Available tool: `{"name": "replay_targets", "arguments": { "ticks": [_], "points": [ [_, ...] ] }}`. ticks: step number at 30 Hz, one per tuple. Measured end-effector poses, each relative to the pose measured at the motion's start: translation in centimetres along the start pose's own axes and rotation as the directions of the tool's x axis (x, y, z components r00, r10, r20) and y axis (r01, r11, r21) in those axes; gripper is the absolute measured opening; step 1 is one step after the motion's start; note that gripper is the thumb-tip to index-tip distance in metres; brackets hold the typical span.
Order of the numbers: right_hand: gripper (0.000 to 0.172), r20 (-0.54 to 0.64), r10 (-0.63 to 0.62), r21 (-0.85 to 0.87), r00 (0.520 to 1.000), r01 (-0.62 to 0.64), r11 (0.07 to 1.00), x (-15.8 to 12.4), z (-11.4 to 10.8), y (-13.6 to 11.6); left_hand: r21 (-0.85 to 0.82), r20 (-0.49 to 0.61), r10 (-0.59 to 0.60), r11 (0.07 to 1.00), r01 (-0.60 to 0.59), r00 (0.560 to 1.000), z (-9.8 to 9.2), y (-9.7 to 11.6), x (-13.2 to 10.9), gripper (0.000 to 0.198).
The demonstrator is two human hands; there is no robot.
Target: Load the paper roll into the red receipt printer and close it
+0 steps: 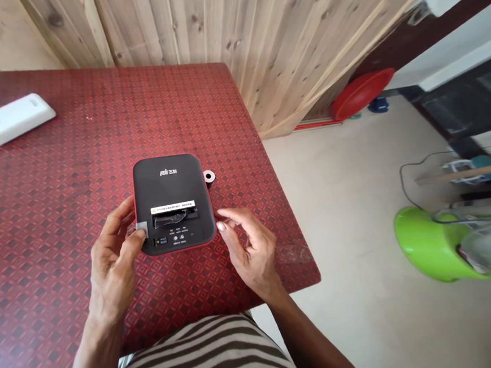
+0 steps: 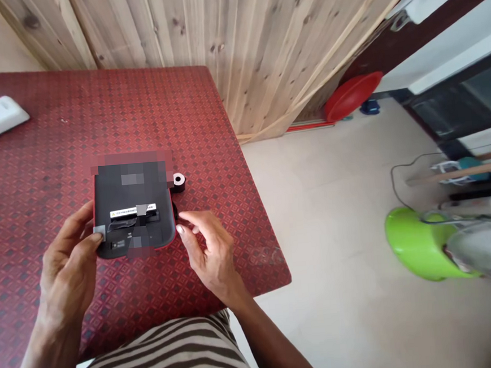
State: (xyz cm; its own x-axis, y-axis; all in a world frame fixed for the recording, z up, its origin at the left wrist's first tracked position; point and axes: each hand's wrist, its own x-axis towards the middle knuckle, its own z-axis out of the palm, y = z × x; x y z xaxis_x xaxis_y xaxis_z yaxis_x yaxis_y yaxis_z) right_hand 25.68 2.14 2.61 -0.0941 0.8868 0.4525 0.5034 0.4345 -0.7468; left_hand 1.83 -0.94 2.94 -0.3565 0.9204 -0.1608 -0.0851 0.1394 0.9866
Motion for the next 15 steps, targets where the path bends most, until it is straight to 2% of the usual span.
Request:
{"name": "replay_targets", "arguments": {
  "ticks": [11,15],
  "points": [
    [0.015,-0.049,0.044,-0.026,0.998,-0.045,0.999,0.7,0.2,0.8,0.004,-0.08,-0.065,0.998,0.065,0.995,1.9,1.7,0.1,0.048],
    [0.015,-0.057,0.039,-0.004,0.998,-0.04,0.999,0.9,0.5,0.8,-0.043,-0.118,-0.101,0.994,0.096,0.988,2.4,2.1,0.3,0.048]
  ]
}}
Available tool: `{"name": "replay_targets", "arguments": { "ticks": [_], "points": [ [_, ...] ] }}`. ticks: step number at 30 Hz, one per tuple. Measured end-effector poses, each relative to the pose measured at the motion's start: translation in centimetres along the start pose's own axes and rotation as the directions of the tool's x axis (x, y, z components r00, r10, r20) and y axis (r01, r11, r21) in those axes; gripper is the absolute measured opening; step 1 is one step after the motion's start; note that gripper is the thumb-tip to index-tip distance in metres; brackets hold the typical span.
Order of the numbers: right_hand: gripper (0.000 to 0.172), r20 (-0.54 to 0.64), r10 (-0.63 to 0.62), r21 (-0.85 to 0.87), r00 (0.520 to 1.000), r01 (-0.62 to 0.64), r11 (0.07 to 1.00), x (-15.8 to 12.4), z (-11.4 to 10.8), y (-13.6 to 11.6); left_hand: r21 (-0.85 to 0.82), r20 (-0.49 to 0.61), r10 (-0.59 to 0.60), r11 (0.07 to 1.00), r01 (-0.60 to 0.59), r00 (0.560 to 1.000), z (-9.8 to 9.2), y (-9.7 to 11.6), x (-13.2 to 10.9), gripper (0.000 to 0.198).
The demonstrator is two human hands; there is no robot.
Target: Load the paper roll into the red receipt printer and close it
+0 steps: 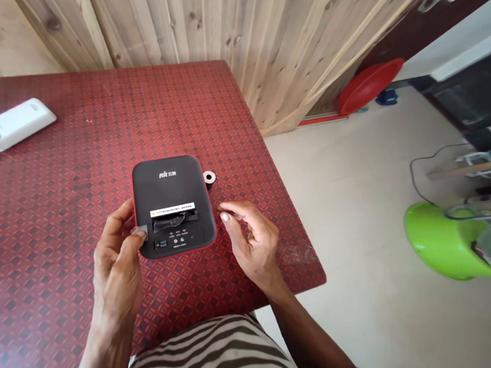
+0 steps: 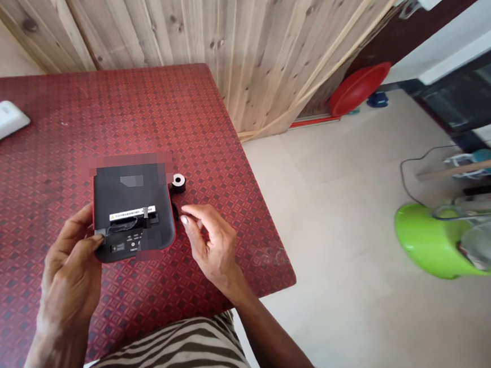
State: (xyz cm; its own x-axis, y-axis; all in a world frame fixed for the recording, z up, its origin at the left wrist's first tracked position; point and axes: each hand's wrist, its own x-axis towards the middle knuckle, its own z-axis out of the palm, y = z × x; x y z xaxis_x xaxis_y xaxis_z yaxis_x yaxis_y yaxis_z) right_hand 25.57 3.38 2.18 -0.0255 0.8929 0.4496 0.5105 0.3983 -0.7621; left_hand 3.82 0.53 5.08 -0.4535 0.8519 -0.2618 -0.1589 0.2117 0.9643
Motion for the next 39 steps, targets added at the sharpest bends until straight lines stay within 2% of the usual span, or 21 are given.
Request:
{"name": "replay_targets", "arguments": {
  "ticks": [6,9,11,13,15,18,20,22,28,32,35,37,39],
  "points": [
    [0.015,-0.034,-0.049,0.028,0.998,0.05,0.998,0.4,0.2,-0.7,-0.005,-0.019,0.045,0.999,-0.045,0.999,0.2,-0.6,0.1,0.045],
    [0.016,-0.042,-0.107,0.015,0.993,0.108,0.994,1.1,-0.1,-1.3,0.019,0.015,0.068,0.997,-0.068,0.998,-0.2,-1.3,0.2,0.049],
    [0.018,0.003,-0.176,-0.004,0.984,0.176,0.984,2.4,-0.3,-1.8,0.042,0.028,0.09,0.995,-0.092,0.996,-0.5,-1.7,0.2,0.05],
    [0.02,0.134,-0.264,-0.03,0.955,0.27,0.962,4.2,0.0,-2.4,0.054,0.04,0.117,0.991,-0.119,0.992,-0.8,-2.1,0.2,0.05],
    [0.023,0.352,-0.322,-0.08,0.879,0.371,0.925,6.4,0.9,-3.2,0.058,0.058,0.16,0.985,-0.163,0.985,-1.2,-2.7,0.3,0.048],
    [0.022,0.683,-0.232,-0.235,0.693,0.508,0.828,9.4,3.2,-4.7,0.073,0.085,0.223,0.971,-0.229,0.971,-1.7,-3.8,0.5,0.048],
    [0.024,0.787,-0.145,-0.294,0.6,0.571,0.766,10.8,4.7,-5.7,0.085,0.098,0.25,0.962,-0.258,0.963,-1.9,-4.5,0.7,0.05],
    [0.026,0.82,-0.107,-0.313,0.563,0.596,0.74,11.5,5.8,-6.4,0.082,0.107,0.272,0.956,-0.281,0.956,-2.0,-5.0,0.9,0.052],
    [0.021,0.836,-0.074,-0.331,0.543,0.608,0.722,12.2,6.4,-6.8,0.118,0.116,0.252,0.957,-0.265,0.961,-2.2,-4.8,1.0,0.056],
    [0.02,0.824,-0.056,-0.356,0.563,0.593,0.722,11.9,5.3,-7.8,0.121,0.115,0.234,0.961,-0.247,0.965,-2.2,-4.4,0.8,0.056],
    [0.015,0.75,-0.141,-0.303,0.646,0.525,0.795,10.9,3.0,-8.4,0.129,0.113,0.23,0.961,-0.243,0.967,-2.2,-4.3,0.8,0.058],
    [0.014,0.641,-0.223,-0.187,0.734,0.431,0.883,10.0,0.6,-8.2,0.132,0.114,0.224,0.962,-0.238,0.968,-2.2,-4.3,0.9,0.062],
    [0.019,0.532,-0.252,-0.028,0.808,0.314,0.949,9.1,-2.1,-7.2,0.127,0.115,0.23,0.961,-0.244,0.966,-2.3,-4.4,1.0,0.062]
  ]
}}
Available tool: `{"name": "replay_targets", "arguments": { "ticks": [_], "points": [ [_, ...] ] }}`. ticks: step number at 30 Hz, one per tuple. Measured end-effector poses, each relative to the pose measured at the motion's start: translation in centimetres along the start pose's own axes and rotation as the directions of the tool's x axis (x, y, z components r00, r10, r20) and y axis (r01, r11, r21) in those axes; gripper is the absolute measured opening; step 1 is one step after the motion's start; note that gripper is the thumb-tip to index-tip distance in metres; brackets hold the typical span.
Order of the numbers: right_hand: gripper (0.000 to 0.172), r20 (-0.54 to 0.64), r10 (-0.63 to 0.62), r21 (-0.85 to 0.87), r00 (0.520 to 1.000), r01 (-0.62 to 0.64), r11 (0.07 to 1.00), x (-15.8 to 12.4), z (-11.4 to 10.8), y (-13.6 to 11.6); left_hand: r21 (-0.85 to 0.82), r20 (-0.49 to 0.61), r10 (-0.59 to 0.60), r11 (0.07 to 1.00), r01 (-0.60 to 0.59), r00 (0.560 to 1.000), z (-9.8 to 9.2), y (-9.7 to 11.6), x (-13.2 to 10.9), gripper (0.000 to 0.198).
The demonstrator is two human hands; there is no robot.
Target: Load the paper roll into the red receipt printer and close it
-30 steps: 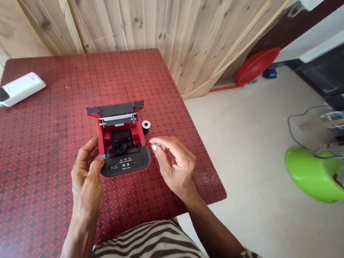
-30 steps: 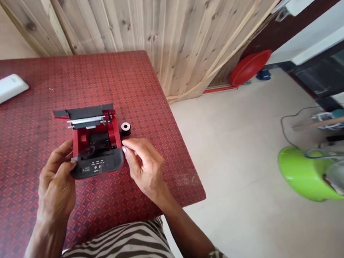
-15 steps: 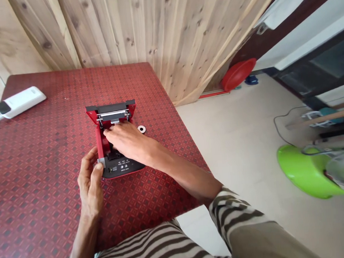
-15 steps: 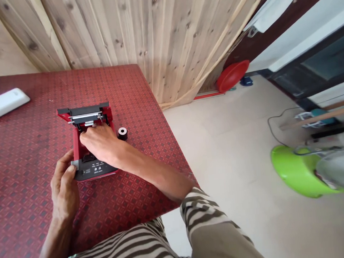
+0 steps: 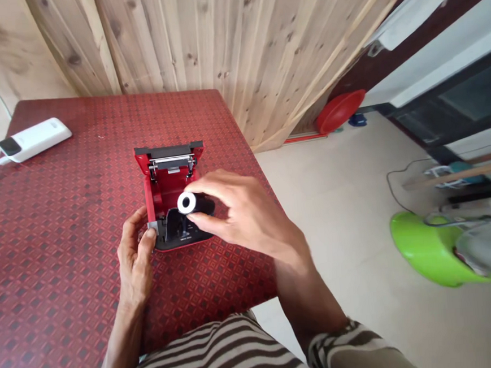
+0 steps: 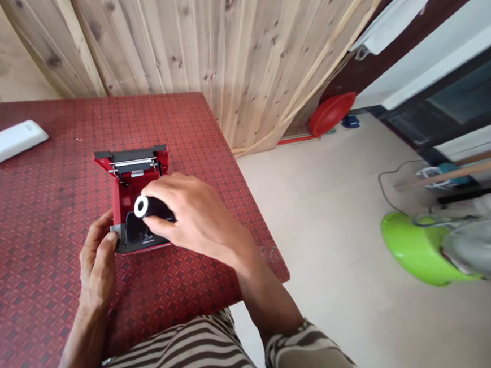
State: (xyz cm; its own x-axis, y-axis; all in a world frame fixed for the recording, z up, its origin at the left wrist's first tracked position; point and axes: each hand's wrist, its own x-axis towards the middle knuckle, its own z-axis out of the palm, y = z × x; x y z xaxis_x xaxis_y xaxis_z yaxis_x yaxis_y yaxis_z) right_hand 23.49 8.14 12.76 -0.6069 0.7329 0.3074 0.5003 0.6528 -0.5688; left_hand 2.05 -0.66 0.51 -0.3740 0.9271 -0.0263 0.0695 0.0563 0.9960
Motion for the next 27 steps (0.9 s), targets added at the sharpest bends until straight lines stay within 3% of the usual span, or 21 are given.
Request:
{"name": "replay_targets", "arguments": {
  "ticks": [4,9,12,15,21,25,27],
  "points": [
    [0.025,-0.06,0.172,0.305,0.983,-0.146,0.941,-5.3,-1.7,2.6,-0.012,0.005,0.042,0.999,-0.042,0.999,-0.2,-0.7,0.1,0.055],
    [0.023,-0.015,0.421,0.405,0.907,-0.38,0.832,-8.9,1.8,5.5,-0.011,0.0,0.058,0.998,-0.058,0.998,-0.5,-1.7,0.3,0.053],
    [0.023,0.021,0.426,0.436,0.905,-0.391,0.81,-8.8,4.8,6.5,-0.005,-0.001,0.06,0.998,-0.06,0.998,-0.6,-1.7,0.3,0.053],
    [0.026,0.042,0.402,0.452,0.915,-0.376,0.809,-8.6,6.1,7.0,-0.002,0.002,0.041,0.999,-0.041,0.999,-0.4,-1.2,0.3,0.053],
    [0.053,0.122,0.416,0.545,0.901,-0.411,0.731,-9.2,4.3,8.2,-0.005,-0.008,0.005,1.0,-0.005,1.0,-0.2,-0.5,0.1,0.054],
    [0.022,-0.066,0.49,0.536,0.869,-0.384,0.752,-7.5,3.8,10.4,-0.011,-0.009,0.005,1.0,-0.005,1.0,-0.2,-0.6,0.0,0.053],
    [0.027,-0.121,0.498,0.483,0.859,-0.387,0.785,-5.8,4.5,11.7,-0.006,-0.009,0.007,1.0,-0.007,1.0,-0.2,-0.7,0.0,0.054]
  ]
}}
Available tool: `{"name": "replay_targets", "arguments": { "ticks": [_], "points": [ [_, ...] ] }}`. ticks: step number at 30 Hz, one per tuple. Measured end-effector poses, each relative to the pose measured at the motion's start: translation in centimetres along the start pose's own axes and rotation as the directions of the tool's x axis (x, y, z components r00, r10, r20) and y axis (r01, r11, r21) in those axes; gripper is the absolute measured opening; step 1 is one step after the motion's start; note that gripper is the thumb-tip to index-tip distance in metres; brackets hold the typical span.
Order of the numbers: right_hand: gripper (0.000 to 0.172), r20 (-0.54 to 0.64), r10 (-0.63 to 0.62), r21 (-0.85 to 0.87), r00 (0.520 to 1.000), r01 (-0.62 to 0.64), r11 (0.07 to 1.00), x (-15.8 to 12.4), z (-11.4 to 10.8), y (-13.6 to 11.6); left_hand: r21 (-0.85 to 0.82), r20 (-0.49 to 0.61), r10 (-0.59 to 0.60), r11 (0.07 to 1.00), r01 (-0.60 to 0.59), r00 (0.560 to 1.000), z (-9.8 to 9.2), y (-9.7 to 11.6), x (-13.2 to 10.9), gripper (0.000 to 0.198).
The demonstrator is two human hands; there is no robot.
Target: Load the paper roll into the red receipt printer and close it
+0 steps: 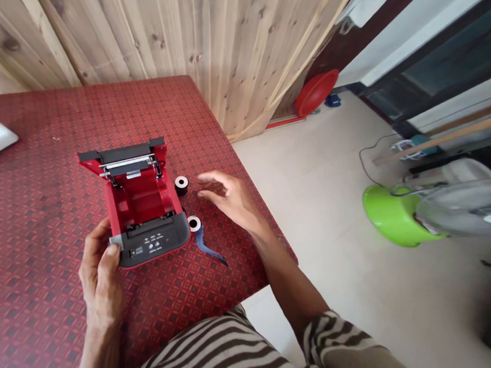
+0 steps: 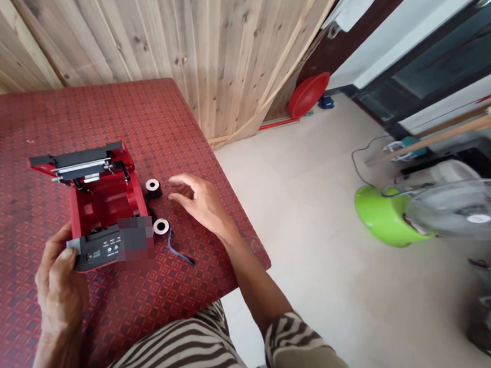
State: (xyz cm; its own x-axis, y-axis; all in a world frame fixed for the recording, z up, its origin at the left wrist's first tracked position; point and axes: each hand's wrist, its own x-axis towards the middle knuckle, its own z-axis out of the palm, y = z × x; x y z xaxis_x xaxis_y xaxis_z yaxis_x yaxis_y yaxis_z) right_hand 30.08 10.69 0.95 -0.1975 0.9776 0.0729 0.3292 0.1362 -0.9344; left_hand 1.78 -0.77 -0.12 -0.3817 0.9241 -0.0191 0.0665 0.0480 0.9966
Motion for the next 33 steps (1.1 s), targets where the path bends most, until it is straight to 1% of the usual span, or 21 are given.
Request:
{"name": "replay_targets", "arguments": {
  "ticks": [2,3,6,7,9,11,13,14,16,17,19,21,23,24,26,29,31,33],
  "points": [
    [0.039,0.044,-0.018,-0.05,0.999,0.02,0.999,1.9,1.2,0.7,0.005,0.01,-0.007,1.0,0.007,1.0,-0.1,-0.1,0.0,0.054],
    [0.04,0.069,-0.03,-0.067,0.997,0.035,0.997,2.6,1.8,1.0,0.003,0.017,-0.009,1.0,0.009,1.0,-0.1,-0.1,0.0,0.054],
    [0.026,0.08,-0.062,-0.098,0.995,0.07,0.993,3.8,3.1,1.5,-0.016,0.024,-0.002,1.0,0.002,1.0,-0.3,-0.3,0.0,0.051],
    [0.022,0.071,-0.065,-0.1,0.995,0.072,0.992,3.9,3.3,1.4,-0.027,0.022,0.001,1.0,-0.001,1.0,-0.3,-0.5,0.0,0.05],
    [0.021,0.058,-0.054,-0.084,0.997,0.059,0.995,3.9,2.9,0.7,-0.047,0.021,-0.001,0.999,0.002,1.0,-0.4,-0.7,0.0,0.049],
    [0.024,0.038,-0.051,-0.03,0.998,0.052,0.998,3.7,1.8,-0.7,-0.05,0.018,-0.008,0.999,0.009,1.0,-0.5,-0.8,0.0,0.05],
    [0.028,0.023,-0.071,0.06,0.997,0.07,0.996,3.3,0.4,-2.7,-0.039,0.015,-0.017,0.999,0.018,1.0,-0.5,-0.9,0.0,0.051],
    [0.03,0.043,-0.092,0.102,0.995,0.087,0.991,3.0,-0.2,-3.9,-0.032,0.014,-0.024,0.999,0.025,1.0,-0.4,-0.9,-0.1,0.051],
    [0.031,0.121,-0.141,0.153,0.983,0.122,0.981,2.5,-1.1,-6.4,-0.018,0.01,-0.033,0.999,0.033,0.999,-0.4,-0.7,-0.2,0.051],
    [0.029,0.169,-0.167,0.138,0.971,0.145,0.98,2.2,-1.2,-7.5,-0.011,0.009,-0.038,0.999,0.038,0.999,-0.4,-0.6,-0.3,0.051],
    [0.026,0.262,-0.232,0.029,0.937,0.233,0.972,1.7,-0.8,-9.3,-0.009,0.013,-0.046,0.999,0.046,0.999,-0.2,-0.1,-0.4,0.052],
    [0.024,0.331,-0.31,-0.13,0.891,0.368,0.921,1.4,0.3,-10.5,-0.011,0.027,-0.058,0.998,0.058,0.998,-0.1,0.5,-0.4,0.054],
    [0.023,0.392,-0.366,-0.273,0.844,0.487,0.83,1.4,1.9,-11.0,-0.009,0.038,-0.075,0.997,0.076,0.996,0.1,1.1,-0.4,0.058],
    [0.021,0.427,-0.366,-0.341,0.826,0.523,0.781,1.5,2.8,-11.2,-0.004,0.039,-0.083,0.997,0.083,0.996,0.2,1.4,-0.4,0.059],
    [0.017,0.506,-0.307,-0.475,0.806,0.558,0.68,1.8,4.5,-11.3,0.0,0.041,-0.094,0.996,0.094,0.995,0.2,1.8,-0.4,0.059],
    [0.02,0.585,-0.168,-0.618,0.794,0.57,0.541,2.6,6.7,-11.5,-0.01,0.055,-0.084,0.996,0.085,0.995,0.2,1.9,-0.5,0.057],
    [0.022,0.602,-0.11,-0.658,0.791,0.569,0.494,3.4,7.6,-11.6,-0.012,0.064,-0.073,0.997,0.074,0.995,0.2,1.9,-0.5,0.057],
    [0.024,0.608,-0.064,-0.679,0.791,0.56,0.475,4.1,8.2,-11.9,-0.014,0.065,-0.072,0.997,0.074,0.995,0.2,1.8,-0.6,0.059]
  ]
}}
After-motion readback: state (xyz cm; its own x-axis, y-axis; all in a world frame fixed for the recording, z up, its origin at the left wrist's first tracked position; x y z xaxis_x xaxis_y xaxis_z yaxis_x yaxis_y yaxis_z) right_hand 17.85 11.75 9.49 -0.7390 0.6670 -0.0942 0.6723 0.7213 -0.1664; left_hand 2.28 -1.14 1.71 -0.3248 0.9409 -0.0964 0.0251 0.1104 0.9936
